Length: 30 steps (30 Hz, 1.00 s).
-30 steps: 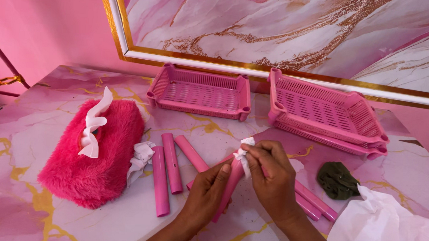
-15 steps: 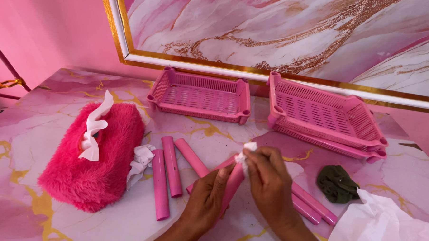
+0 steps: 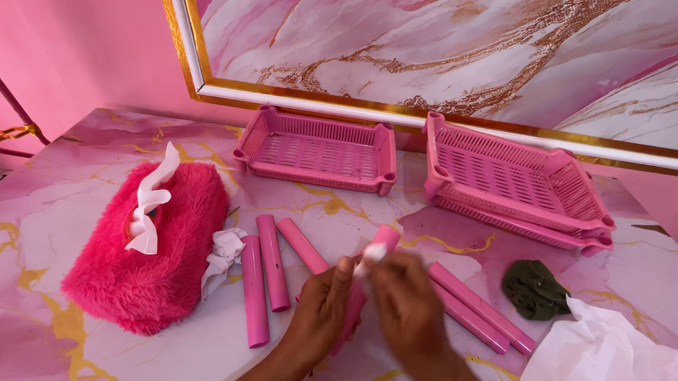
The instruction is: The person disassembles a pink three-tier plastic shelving unit on a marble-patterned countertop. They remove the vertical support poles from the baskets, then wipe each pole with a tissue. The baskets and poles remain separated on the counter at the end.
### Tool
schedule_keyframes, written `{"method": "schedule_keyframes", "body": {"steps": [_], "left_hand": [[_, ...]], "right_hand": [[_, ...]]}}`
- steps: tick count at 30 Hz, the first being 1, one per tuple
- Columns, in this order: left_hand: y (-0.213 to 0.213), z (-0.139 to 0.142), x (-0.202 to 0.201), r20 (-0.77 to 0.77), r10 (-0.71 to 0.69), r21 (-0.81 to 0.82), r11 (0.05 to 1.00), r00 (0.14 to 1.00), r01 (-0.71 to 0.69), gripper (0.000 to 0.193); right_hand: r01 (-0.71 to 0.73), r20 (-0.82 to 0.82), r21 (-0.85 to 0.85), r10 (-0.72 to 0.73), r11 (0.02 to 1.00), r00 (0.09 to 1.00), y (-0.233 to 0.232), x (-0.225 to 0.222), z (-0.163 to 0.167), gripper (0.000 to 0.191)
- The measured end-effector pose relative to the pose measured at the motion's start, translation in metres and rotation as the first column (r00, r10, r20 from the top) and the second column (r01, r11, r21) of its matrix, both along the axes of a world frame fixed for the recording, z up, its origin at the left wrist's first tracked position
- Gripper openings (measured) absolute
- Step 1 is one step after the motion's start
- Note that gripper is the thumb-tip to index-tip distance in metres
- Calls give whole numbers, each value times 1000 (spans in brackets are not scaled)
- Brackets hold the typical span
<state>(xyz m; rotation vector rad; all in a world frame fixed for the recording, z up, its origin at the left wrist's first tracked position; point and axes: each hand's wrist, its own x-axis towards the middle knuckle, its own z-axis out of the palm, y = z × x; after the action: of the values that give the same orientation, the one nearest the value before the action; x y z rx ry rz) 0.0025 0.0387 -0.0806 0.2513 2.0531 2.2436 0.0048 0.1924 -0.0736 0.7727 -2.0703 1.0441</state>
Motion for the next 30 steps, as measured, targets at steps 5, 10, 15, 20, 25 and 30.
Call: {"method": "schedule_keyframes", "body": {"steps": [5,10,15,20,25,30], "left_hand": [[-3,1,-5,27,3,25,1000,1000,-4,57],[4,-10,-3,123,-84,75,994,989,75,50],[-2,-18,-16,138,-62,239,971,988,28,46],[-4,-22,-18,166,-118,166,982,979,90,54],[1,-17,-14,260,-159,238,967,952,96,43],[-5,-9,-16,205,-104,249,967,973,51,38]], "right_hand": [[-44,-105,98,54,994,993,2,-7,-6,23],[147,22,-75,-146,986,989,19,-26,17,25],[-32,-22,-3,32,999,999,-10,8,4,25],[55,-54,26,-54,998,997,6,-14,11,31],[141,-27,-34,-142,989,990,10,-14,14,30],[-67,-42,38,69,997,997,-5,0,-8,27]]}}
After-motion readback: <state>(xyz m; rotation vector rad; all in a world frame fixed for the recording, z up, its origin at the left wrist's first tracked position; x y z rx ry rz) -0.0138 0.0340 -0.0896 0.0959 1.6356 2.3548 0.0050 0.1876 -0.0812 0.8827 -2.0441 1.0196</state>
